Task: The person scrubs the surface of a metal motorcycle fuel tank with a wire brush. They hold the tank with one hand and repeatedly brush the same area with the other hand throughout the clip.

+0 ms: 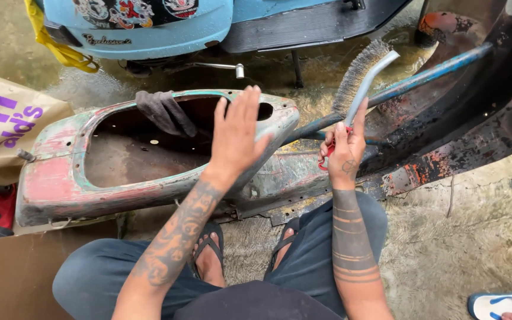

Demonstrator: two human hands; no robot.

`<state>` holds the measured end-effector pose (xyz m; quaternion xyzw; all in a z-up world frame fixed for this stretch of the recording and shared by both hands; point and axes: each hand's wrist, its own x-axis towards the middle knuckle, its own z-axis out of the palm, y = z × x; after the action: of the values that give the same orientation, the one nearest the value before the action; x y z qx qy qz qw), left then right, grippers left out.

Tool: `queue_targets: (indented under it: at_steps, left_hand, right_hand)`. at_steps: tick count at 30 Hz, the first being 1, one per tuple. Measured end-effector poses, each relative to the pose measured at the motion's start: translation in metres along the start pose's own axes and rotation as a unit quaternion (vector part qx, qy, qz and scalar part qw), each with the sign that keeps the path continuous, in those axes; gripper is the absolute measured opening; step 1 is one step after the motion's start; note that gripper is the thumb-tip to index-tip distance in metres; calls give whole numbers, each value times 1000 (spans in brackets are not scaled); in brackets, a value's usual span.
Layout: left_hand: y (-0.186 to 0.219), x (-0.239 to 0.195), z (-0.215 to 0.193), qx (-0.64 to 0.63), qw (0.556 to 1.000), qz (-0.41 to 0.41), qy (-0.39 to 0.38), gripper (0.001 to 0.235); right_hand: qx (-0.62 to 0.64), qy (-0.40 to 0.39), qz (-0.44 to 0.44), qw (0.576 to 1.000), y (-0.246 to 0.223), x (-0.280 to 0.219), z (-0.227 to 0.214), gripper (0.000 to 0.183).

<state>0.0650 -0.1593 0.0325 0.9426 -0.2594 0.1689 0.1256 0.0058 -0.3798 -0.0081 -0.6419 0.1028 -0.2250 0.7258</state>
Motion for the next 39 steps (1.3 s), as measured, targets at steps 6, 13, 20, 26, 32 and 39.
queue_targets:
  at_steps: [6, 13, 20, 26, 32, 39]
  left_hand:
    - [29, 28, 40, 36, 999, 23, -26, 110]
    - [4, 88, 6, 11, 1000, -18, 15, 79]
    - [-14, -10, 6, 11, 987, 127, -93, 87]
    - [-48, -96, -47, 3, 979, 199, -53, 56]
    - [-106, -142, -49, -46, 999, -8, -10, 54]
    - [-105, -141, -48, -14, 999, -44, -22, 39]
  right_hand:
    - [23, -2, -3, 1000, 0, -1, 5, 57]
    - [55, -11, 38, 998, -3, 0, -3, 64]
    - [50, -19, 21, 998, 2, -1, 0, 58]
    - [18, -39, 28, 999, 13, -5, -9, 56]
    - [-74, -52, 8, 996, 4, -30, -6, 57]
    - [-301, -114, 15, 946, 57, -194, 1, 63]
